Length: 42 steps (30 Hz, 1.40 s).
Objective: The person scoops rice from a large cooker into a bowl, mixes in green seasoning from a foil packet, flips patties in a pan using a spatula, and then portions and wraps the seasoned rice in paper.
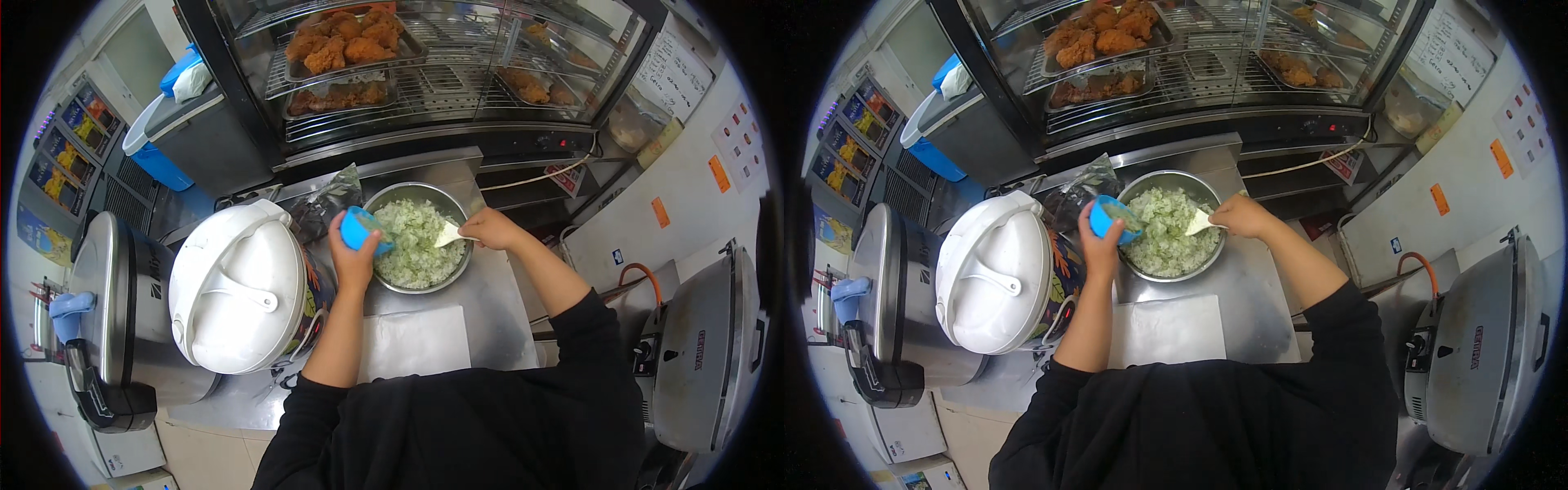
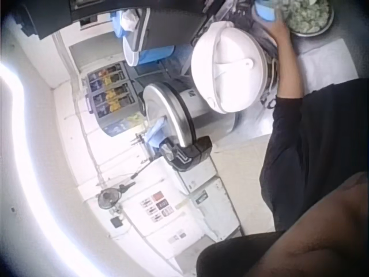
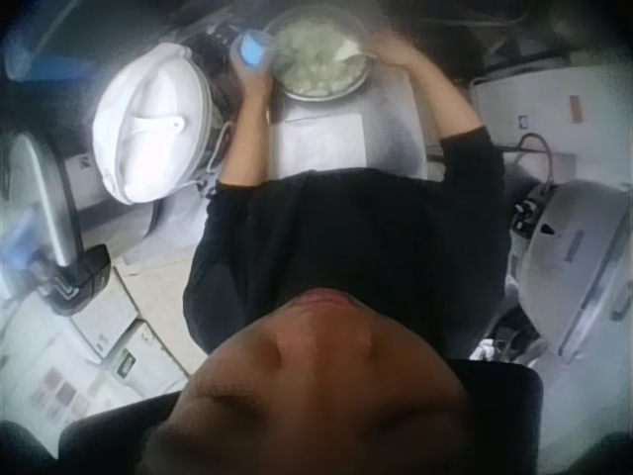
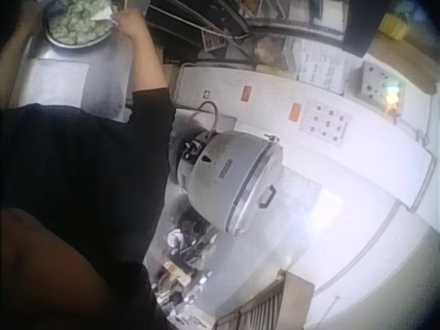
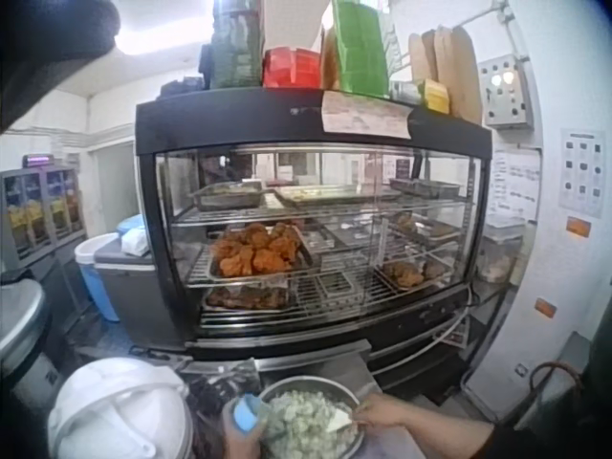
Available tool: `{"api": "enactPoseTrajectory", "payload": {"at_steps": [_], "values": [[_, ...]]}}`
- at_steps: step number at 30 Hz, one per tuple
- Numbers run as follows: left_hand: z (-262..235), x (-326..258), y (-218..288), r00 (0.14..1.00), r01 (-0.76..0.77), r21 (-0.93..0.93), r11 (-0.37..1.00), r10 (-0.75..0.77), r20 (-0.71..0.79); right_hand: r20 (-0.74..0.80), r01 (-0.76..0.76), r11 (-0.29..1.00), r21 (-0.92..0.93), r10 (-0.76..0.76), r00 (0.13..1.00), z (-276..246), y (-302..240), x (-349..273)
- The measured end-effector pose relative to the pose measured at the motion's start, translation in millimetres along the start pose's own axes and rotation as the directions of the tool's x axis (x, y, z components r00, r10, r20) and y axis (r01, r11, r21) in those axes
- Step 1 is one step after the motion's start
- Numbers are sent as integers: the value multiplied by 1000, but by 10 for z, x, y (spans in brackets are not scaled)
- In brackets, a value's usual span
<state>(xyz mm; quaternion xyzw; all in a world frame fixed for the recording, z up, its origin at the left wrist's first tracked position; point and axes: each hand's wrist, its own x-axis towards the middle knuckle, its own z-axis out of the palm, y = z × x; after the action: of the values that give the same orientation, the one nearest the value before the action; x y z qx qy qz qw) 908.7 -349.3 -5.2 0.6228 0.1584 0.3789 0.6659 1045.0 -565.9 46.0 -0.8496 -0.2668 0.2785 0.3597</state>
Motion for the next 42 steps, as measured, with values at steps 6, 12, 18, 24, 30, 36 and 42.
{"api": "enactPoseTrajectory", "payload": {"at_steps": [6, 12, 18, 24, 30, 36, 42], "values": [[299, 26, 380, 846, 440, 167, 882, -470, 253, -210, 36, 829, -557, -183, 961, 183, -438, -343], [439, 22, 301, 823, 538, -66, 840, -506, 258, -292, 3, 718, -696, -287, 912, 726, -456, -566], [394, -9, 234, 830, 548, -475, 688, -377, 411, -350, 50, 739, -672, -376, 858, 874, -273, -624], [248, 60, 232, 853, 486, -599, 636, -198, 483, -418, 86, 774, -628, -428, 801, 465, -92, -702], [255, 65, 217, 855, 395, -471, 789, -129, 502, -335, 107, 994, 19, -94, 938, 193, -433, -578], [306, -6, 181, 861, 423, -500, 756, -162, 483, -154, 45, 993, -112, -62, 986, 614, -392, -432], [295, -22, 198, 851, 497, -476, 725, -301, 430, 33, 123, 981, -150, -120, 992, 294, -420, -206]]}}
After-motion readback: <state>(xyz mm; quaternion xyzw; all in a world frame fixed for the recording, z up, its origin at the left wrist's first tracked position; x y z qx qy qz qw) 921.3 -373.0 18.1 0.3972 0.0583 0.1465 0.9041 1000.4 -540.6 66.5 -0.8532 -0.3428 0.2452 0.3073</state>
